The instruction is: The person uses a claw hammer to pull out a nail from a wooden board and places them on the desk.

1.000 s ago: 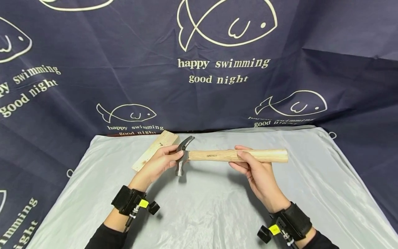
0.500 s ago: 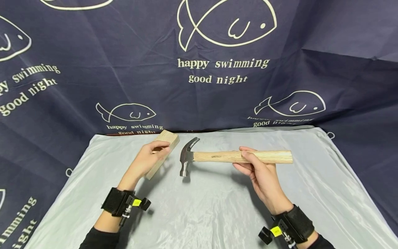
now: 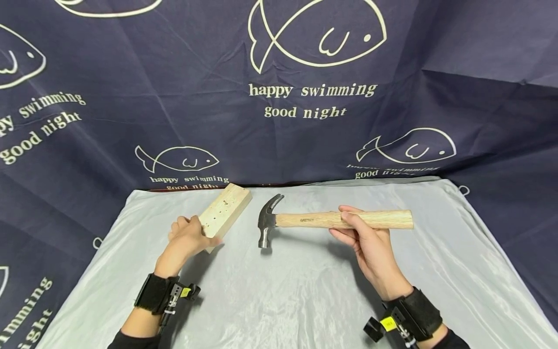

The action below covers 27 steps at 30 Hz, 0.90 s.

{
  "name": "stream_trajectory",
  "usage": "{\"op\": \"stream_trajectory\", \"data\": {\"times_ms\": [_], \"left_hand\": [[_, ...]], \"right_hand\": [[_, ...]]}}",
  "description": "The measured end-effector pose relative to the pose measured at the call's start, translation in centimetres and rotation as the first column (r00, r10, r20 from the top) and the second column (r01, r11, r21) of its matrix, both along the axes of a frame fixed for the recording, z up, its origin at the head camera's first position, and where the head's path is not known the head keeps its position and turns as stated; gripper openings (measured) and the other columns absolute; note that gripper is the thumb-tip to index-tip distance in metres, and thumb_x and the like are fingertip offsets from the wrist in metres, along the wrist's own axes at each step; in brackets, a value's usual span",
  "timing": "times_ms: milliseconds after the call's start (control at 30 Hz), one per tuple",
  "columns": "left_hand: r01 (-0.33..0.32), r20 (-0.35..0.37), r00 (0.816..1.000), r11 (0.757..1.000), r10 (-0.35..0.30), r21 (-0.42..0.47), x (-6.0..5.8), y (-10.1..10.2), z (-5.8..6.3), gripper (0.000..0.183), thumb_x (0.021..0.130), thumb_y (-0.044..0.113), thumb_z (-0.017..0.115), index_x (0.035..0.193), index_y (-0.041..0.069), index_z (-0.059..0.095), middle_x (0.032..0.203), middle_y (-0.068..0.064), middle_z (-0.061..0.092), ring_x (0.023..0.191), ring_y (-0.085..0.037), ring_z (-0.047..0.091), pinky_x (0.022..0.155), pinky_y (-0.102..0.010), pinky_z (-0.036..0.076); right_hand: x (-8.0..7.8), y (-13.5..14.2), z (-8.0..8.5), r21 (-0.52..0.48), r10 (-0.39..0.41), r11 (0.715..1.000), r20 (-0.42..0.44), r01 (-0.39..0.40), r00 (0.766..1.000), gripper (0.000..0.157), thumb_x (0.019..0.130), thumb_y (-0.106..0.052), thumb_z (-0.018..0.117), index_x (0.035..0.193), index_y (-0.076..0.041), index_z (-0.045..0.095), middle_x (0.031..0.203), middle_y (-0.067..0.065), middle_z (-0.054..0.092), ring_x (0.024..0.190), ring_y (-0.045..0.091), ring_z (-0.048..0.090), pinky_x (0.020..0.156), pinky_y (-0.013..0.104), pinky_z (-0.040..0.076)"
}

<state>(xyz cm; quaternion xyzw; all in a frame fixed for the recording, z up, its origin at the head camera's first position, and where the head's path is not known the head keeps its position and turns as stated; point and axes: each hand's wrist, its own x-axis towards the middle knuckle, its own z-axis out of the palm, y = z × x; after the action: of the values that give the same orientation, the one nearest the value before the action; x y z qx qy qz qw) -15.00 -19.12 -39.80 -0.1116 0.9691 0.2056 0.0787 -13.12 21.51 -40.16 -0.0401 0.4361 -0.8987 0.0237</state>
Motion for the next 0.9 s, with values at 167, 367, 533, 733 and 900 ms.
{"op": "stream_trajectory", "data": {"times_ms": [167, 367, 533, 733, 900], "left_hand": [[-0.019, 0.036, 0.999, 1.000, 0.019, -0.005, 0.0, -0.4, 0.5, 0.063, 0.078, 0.027, 0.091, 0.108, -0.013, 0.053, 0.101, -0.024, 0.045, 0.094, -0.041, 0.052, 0.078, -0.054, 0.051], [-0.031, -0.038, 0.999, 0.998, 0.034, 0.060, 0.7, -0.6, 0.2, 0.056, 0.077, 0.022, 0.090, 0.107, -0.012, 0.057, 0.102, -0.023, 0.047, 0.091, -0.037, 0.053, 0.070, -0.052, 0.051], [-0.018, -0.135, 0.990, 0.994, 0.032, 0.104, 1.1, -1.0, -0.6, 0.057, 0.073, 0.022, 0.088, 0.109, -0.011, 0.059, 0.106, -0.024, 0.047, 0.093, -0.037, 0.052, 0.065, -0.051, 0.051], [-0.020, -0.164, 0.986, 0.990, 0.043, 0.140, 1.6, -0.9, -0.7, 0.063, 0.071, 0.021, 0.087, 0.117, -0.013, 0.060, 0.110, -0.023, 0.047, 0.095, -0.036, 0.052, 0.066, -0.048, 0.050], [0.008, -0.176, 0.984, 0.990, 0.016, 0.139, 1.7, -0.4, -0.4, 0.070, 0.070, 0.022, 0.090, 0.123, -0.013, 0.062, 0.109, -0.021, 0.049, 0.093, -0.034, 0.053, 0.067, -0.044, 0.049]], "right_hand": [[0.0, 0.0, 0.1, 0.008, -0.021, 1.000, 0.019, 0.021, 1.000, 0.020, 0.106, 0.004, 0.060, 0.120, 0.006, 0.075, 0.122, 0.015, 0.073, 0.109, 0.030, 0.075, 0.089, 0.039, 0.058], [0.2, 0.4, 0.0, -0.021, -0.043, 0.999, 0.048, 0.044, 0.998, 0.021, 0.106, 0.005, 0.060, 0.120, 0.005, 0.076, 0.122, 0.014, 0.073, 0.109, 0.030, 0.075, 0.089, 0.039, 0.058], [0.1, 0.8, 0.4, -0.035, -0.042, 0.998, 0.031, 0.044, 0.999, 0.022, 0.107, 0.005, 0.058, 0.117, 0.004, 0.077, 0.117, 0.013, 0.075, 0.107, 0.027, 0.075, 0.088, 0.041, 0.059], [0.1, 1.1, 0.9, -0.006, -0.040, 0.999, 0.021, 0.040, 0.999, 0.021, 0.107, 0.004, 0.058, 0.118, 0.003, 0.076, 0.120, 0.012, 0.075, 0.108, 0.027, 0.075, 0.089, 0.043, 0.059], [0.3, 1.3, 0.9, -0.022, -0.052, 0.998, 0.027, 0.053, 0.998, 0.022, 0.107, 0.006, 0.058, 0.117, 0.004, 0.077, 0.118, 0.012, 0.076, 0.108, 0.028, 0.075, 0.089, 0.044, 0.059]]}}
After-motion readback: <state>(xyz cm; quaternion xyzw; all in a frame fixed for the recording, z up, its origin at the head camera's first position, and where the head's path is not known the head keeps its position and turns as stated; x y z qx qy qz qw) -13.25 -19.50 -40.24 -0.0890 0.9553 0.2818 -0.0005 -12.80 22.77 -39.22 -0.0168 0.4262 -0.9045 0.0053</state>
